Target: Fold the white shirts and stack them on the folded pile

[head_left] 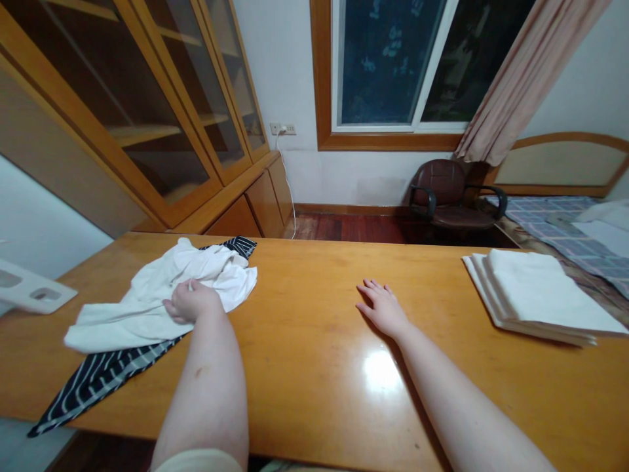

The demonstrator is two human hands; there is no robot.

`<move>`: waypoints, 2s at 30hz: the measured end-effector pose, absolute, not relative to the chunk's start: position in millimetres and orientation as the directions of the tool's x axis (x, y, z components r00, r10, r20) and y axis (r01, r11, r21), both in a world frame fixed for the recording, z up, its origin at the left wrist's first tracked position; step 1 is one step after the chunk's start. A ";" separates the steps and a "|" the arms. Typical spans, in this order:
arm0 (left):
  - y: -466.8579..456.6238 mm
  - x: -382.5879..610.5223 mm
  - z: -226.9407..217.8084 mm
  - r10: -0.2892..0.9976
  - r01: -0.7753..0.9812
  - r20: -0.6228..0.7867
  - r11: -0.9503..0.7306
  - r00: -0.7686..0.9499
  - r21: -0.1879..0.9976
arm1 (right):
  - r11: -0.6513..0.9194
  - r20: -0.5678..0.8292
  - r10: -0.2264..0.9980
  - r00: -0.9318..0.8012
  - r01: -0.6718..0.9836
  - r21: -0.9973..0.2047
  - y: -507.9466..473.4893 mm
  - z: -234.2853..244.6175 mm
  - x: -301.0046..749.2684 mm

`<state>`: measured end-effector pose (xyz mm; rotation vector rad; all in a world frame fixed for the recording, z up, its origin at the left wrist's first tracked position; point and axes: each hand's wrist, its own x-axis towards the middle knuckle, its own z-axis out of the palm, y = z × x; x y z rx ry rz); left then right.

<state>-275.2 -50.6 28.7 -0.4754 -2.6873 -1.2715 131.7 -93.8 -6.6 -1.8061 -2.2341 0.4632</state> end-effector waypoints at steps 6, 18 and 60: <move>-53.7 -279.6 29.8 0.153 0.301 0.261 0.583 -0.953 0.755 | 0.191 -0.012 0.977 -0.212 0.901 -0.390 -94.2 -6.7 130.6; -60.9 -270.7 66.5 -0.165 0.613 0.595 -0.093 -0.786 0.784 | 0.194 0.008 0.978 -0.209 0.889 -0.414 -93.1 -10.1 131.8; -68.6 -119.8 26.8 0.939 0.803 0.164 -0.342 0.301 0.488 | 0.243 0.205 0.970 -0.132 0.577 -0.780 -99.0 -6.1 124.6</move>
